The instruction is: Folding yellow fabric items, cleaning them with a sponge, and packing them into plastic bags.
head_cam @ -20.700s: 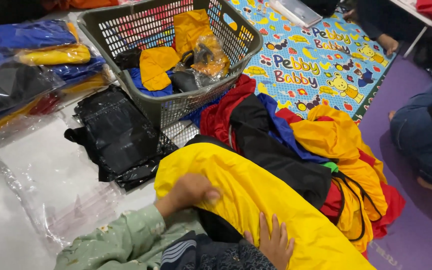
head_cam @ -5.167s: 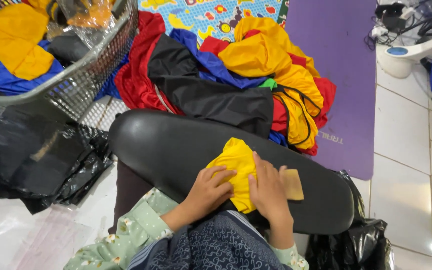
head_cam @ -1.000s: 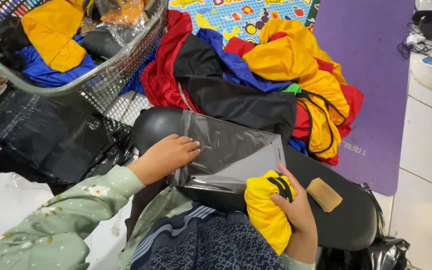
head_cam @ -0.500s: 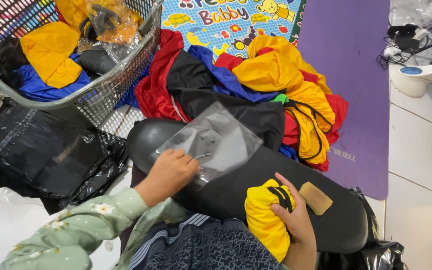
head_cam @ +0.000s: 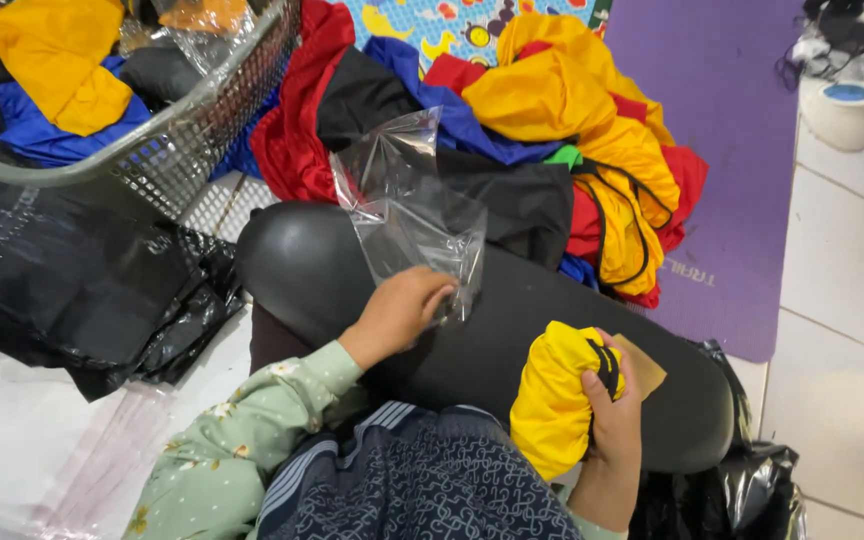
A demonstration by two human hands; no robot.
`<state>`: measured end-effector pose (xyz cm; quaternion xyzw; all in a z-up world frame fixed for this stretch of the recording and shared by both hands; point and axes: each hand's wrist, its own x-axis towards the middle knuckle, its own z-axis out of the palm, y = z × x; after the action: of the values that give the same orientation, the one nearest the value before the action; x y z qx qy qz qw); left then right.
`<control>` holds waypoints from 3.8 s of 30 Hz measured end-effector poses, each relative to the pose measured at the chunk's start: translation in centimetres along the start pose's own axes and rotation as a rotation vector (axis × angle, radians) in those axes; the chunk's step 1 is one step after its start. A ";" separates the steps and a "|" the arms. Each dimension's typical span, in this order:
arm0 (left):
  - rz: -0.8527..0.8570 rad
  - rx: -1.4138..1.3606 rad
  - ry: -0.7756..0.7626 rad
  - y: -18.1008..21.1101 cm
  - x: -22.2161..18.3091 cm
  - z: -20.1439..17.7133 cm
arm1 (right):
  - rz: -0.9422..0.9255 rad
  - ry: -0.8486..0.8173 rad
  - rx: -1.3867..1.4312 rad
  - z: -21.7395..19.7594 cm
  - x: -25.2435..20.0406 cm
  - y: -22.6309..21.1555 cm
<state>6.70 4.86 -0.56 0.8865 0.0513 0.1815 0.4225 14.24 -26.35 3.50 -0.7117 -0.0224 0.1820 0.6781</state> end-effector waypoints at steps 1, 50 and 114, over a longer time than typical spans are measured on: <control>0.035 -0.023 0.013 -0.2 0.1 -0.3 | -0.002 0.016 -0.020 -0.3 -0.1 0.2; -0.020 0.088 0.006 0.0 0.1 -2.2 | 0.281 -0.494 0.177 8.5 2.0 2.4; 0.161 0.438 0.098 -0.4 -0.6 -3.6 | -0.114 -0.012 -0.684 2.7 -3.5 -5.4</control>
<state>4.88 7.65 1.03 0.9484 0.0393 0.2418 0.2011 11.38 -24.28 9.51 -0.8944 -0.1255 0.1299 0.4091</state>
